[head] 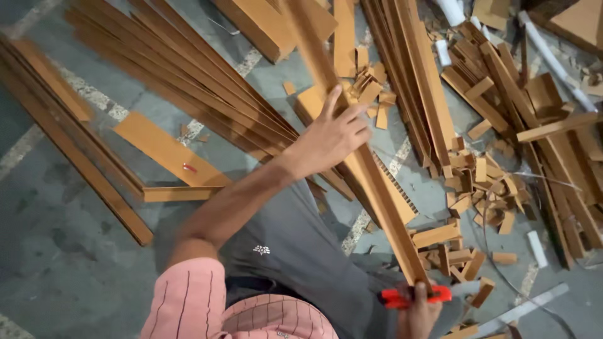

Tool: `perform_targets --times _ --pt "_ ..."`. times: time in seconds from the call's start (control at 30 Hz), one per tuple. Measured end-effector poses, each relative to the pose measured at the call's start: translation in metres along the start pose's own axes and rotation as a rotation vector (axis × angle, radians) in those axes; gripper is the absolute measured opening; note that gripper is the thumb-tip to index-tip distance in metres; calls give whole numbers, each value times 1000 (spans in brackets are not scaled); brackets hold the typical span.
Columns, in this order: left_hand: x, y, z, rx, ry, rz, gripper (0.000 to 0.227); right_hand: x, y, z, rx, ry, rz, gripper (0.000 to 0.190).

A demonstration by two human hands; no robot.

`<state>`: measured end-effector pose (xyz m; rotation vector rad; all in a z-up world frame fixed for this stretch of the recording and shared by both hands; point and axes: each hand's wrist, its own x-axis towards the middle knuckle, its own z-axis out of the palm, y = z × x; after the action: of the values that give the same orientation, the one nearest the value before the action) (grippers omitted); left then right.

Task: The person sits on the floor and uses a red utility knife to cut long, thin strips of brown cardboard. They hold the cardboard in their left hand and slice it into smaller pieces with the knife in their right hand, discarding the cut pieces onto the floor.

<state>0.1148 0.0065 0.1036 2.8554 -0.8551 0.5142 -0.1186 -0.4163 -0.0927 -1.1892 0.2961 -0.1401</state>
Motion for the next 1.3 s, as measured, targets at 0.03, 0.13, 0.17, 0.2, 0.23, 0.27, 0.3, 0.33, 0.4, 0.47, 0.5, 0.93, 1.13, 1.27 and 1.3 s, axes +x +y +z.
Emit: perform_targets --times 0.03,0.13,0.17,0.2,0.23,0.27,0.3,0.33,0.4,0.47,0.5,0.93,1.13,1.27,1.3 --pt "8 -5 -1 -7 92 -7 28 2 2 21 122 -26 -48 13" --pt "32 -15 1 -25 294 -53 37 13 -4 74 216 -121 -61 7" --pt "40 -17 4 -28 316 -86 44 14 -6 87 243 -82 -59 8" --pt "49 -17 9 -31 337 -118 51 14 -8 99 271 -42 -58 10" --pt "55 -13 15 -30 312 -146 66 13 -9 110 299 -4 -52 12" --pt "64 -8 24 -29 288 -174 81 14 -9 118 328 22 -49 11" --pt "74 -3 34 -25 266 -204 97 18 -9 126 359 43 -46 10" --pt "80 12 46 -370 443 -43 103 25 -9 131 389 65 -43 9" --pt "81 47 68 -735 629 178 113 59 -9 137 334 67 -53 12" --pt "63 80 88 -784 551 163 113 110 -15 127 187 97 -36 11" --pt "45 89 95 -804 444 116 113 149 -18 119 113 185 -16 13" --pt "-148 -115 213 -337 -33 -601 53 167 11 69 -325 286 -110 20" --pt "-162 -139 249 -112 -283 -479 31 88 20 115 -314 230 13 16" --pt "-156 -143 259 -53 -295 -373 19 69 22 136 -270 199 47 17" --pt "-152 -145 256 -43 -280 -367 16 66 22 141 -278 193 60 17"
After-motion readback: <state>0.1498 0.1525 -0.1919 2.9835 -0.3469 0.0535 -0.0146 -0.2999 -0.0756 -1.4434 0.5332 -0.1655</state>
